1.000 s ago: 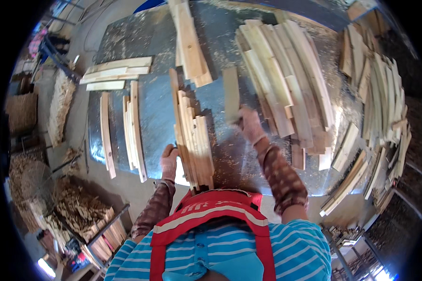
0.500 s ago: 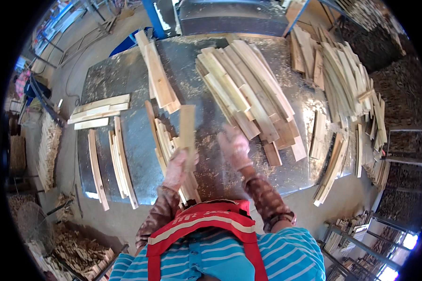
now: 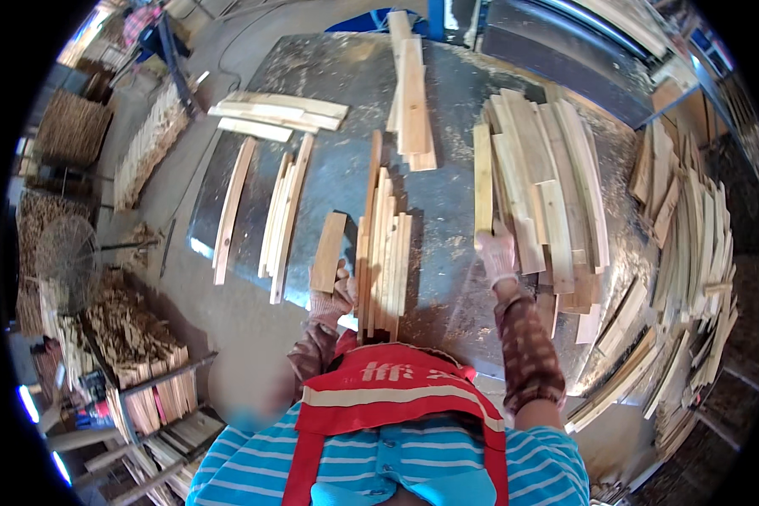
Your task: The person repeatedly picks up wooden planks from a pile on a workbench, briefly inspects them, and places them into a separate stack. The person handles the planks one at a time, moving them from a disorganized pile to a more organized arrangement.
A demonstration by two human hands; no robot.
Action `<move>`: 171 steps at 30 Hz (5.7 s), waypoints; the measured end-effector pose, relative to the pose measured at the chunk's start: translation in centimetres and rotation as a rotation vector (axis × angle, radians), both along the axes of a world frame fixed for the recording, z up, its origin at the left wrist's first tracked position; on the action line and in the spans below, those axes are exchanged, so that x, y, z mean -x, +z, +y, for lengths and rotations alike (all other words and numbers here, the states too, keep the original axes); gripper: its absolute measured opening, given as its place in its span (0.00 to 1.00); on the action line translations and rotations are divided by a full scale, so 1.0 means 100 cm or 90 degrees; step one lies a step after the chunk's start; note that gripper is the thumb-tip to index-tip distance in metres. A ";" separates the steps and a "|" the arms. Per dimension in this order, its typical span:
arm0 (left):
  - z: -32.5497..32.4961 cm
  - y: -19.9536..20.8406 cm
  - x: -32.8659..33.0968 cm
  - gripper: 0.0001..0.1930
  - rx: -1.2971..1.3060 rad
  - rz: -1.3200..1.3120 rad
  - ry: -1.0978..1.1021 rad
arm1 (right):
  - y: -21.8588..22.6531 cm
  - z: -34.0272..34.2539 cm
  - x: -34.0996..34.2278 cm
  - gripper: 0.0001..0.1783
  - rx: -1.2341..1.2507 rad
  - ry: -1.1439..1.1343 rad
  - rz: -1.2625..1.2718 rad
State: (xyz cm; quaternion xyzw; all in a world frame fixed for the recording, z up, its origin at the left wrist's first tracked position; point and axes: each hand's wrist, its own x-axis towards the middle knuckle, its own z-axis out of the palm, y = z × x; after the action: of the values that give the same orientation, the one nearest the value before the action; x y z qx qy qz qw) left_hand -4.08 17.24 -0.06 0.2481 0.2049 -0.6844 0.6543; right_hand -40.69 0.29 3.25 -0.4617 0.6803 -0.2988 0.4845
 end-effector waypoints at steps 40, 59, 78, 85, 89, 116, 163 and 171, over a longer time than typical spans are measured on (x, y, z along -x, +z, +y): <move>0.002 -0.030 -0.027 0.30 -0.111 -0.614 -0.540 | -0.004 0.148 -0.026 0.23 -0.300 -0.143 -0.579; -0.025 0.056 0.046 0.20 0.090 -0.732 -0.312 | 0.012 0.182 -0.046 0.38 -0.032 -0.005 0.191; -0.053 -0.020 0.310 0.60 -0.240 -1.363 -0.797 | 0.052 0.297 0.422 0.37 -0.104 -0.597 0.513; -0.053 -0.019 0.325 0.45 -0.358 -1.441 -0.753 | 0.010 0.327 0.465 0.43 -0.357 -0.522 0.616; -0.045 -0.011 0.303 0.39 -0.217 -1.282 -0.578 | 0.019 0.316 0.451 0.42 -0.229 -0.522 0.659; -0.052 0.009 -0.106 0.31 -0.618 -1.470 -0.386 | 0.035 0.008 0.102 0.51 0.063 0.198 0.913; -0.094 0.078 0.196 0.30 0.153 -0.442 -0.380 | 0.030 0.116 -0.021 0.21 -0.030 -0.020 -0.088; -0.087 0.097 0.229 0.35 0.235 -0.397 -0.542 | 0.091 0.129 -0.002 0.26 0.105 -0.371 -0.385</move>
State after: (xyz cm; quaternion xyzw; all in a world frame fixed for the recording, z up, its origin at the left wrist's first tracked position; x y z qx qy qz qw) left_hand -27.03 8.55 9.66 0.3806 -0.2400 -0.8070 0.3825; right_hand -40.50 13.22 12.36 -0.1786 0.5832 -0.5990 0.5188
